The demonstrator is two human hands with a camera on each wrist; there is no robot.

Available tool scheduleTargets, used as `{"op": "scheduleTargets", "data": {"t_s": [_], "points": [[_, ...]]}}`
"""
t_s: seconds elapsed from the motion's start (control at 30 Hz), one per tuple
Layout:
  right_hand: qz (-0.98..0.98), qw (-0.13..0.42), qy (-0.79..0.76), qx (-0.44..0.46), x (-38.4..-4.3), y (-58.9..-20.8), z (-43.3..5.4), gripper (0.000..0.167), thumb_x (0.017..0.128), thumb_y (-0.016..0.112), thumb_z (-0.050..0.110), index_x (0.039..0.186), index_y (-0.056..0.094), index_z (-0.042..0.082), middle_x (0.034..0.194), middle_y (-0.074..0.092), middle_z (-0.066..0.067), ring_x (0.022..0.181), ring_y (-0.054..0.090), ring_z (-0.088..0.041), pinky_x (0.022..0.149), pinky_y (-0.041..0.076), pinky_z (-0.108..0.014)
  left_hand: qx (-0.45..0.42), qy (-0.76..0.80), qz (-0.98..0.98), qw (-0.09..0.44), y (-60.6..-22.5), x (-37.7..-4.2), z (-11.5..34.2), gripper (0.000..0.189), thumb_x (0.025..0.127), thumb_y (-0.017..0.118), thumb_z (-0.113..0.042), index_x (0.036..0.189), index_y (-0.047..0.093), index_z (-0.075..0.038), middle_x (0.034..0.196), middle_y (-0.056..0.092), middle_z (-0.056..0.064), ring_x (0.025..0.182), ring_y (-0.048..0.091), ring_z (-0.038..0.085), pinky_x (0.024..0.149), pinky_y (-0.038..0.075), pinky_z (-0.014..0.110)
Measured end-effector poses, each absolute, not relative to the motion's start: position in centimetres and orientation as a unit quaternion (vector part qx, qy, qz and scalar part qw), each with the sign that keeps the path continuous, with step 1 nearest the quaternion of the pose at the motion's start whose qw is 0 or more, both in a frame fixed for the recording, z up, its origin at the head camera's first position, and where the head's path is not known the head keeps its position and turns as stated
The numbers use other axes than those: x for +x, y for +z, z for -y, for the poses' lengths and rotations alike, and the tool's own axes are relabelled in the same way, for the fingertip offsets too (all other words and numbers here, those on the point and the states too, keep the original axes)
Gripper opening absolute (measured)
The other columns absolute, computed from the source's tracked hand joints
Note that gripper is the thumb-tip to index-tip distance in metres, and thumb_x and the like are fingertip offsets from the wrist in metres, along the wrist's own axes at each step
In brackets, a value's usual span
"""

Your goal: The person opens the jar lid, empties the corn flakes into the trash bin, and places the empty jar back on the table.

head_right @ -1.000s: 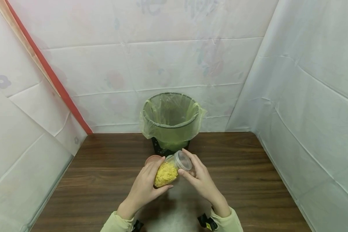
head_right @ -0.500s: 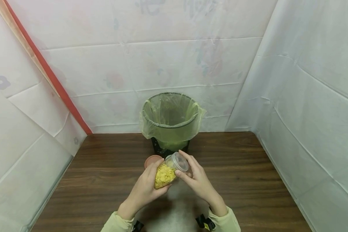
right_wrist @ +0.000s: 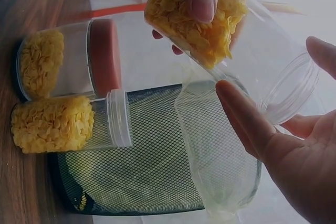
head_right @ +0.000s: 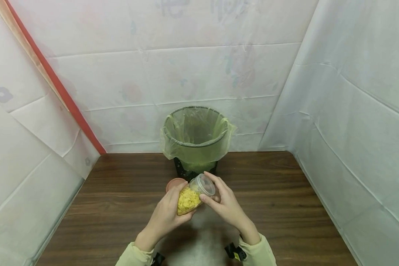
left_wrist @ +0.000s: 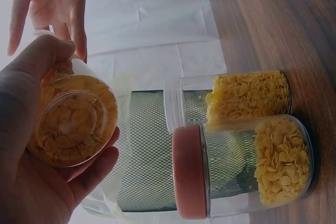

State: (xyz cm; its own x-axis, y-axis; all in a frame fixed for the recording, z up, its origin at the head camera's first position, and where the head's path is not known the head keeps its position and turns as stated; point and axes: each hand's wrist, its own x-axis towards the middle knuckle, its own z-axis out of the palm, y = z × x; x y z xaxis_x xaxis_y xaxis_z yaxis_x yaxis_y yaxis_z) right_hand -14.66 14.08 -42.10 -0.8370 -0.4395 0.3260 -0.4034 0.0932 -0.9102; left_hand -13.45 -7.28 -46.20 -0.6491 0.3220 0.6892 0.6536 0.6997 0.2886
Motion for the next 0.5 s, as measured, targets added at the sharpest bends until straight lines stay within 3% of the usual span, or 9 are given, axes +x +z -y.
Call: {"op": "scheduleTargets", "data": {"t_s": [0.1, 0.33, 0.5], "points": [[-0.744, 0.013, -0.603, -0.289, -15.0, -42.2, -14.1, 0.057, 0.094, 0.058, 0.009, 0.145, 0.033, 0.011, 0.138, 0.044, -0.015, 0.113, 0.056, -0.036, 0.078, 0.056, -0.033, -0.279, -0.263, 0.867, 0.317, -46.2, -13.6, 7.3, 0.083, 0.065, 0.082, -0.036, 0.133, 0.047, -0.003, 0.103, 0.06, 0.006, 0.088, 0.057, 0.016, 0.073, 0.052, 0.033], [-0.77, -0.019, -0.558, -0.308, -16.2, -42.6, -14.4, 0.049, 0.097, 0.051, 0.008, 0.143, 0.037, 0.014, 0.132, 0.05, -0.011, 0.109, 0.059, -0.016, 0.081, 0.055, -0.031, -0.271, -0.242, 0.874, 0.322, -46.2, -13.9, 7.6, 0.082, 0.066, 0.082, -0.037, 0.132, 0.048, -0.002, 0.106, 0.061, 0.009, 0.092, 0.059, 0.019, 0.076, 0.053, 0.036], [-0.791, -0.038, -0.529, -0.306, -16.6, -42.0, -14.2, 0.044, 0.099, 0.045, 0.005, 0.142, 0.04, 0.01, 0.13, 0.052, -0.013, 0.111, 0.057, -0.022, 0.084, 0.052, -0.03, -0.268, -0.223, 0.879, 0.325, -46.3, -14.1, 7.8, 0.083, 0.065, 0.083, -0.037, 0.132, 0.049, -0.003, 0.106, 0.06, 0.01, 0.092, 0.059, 0.021, 0.077, 0.053, 0.037]]}}
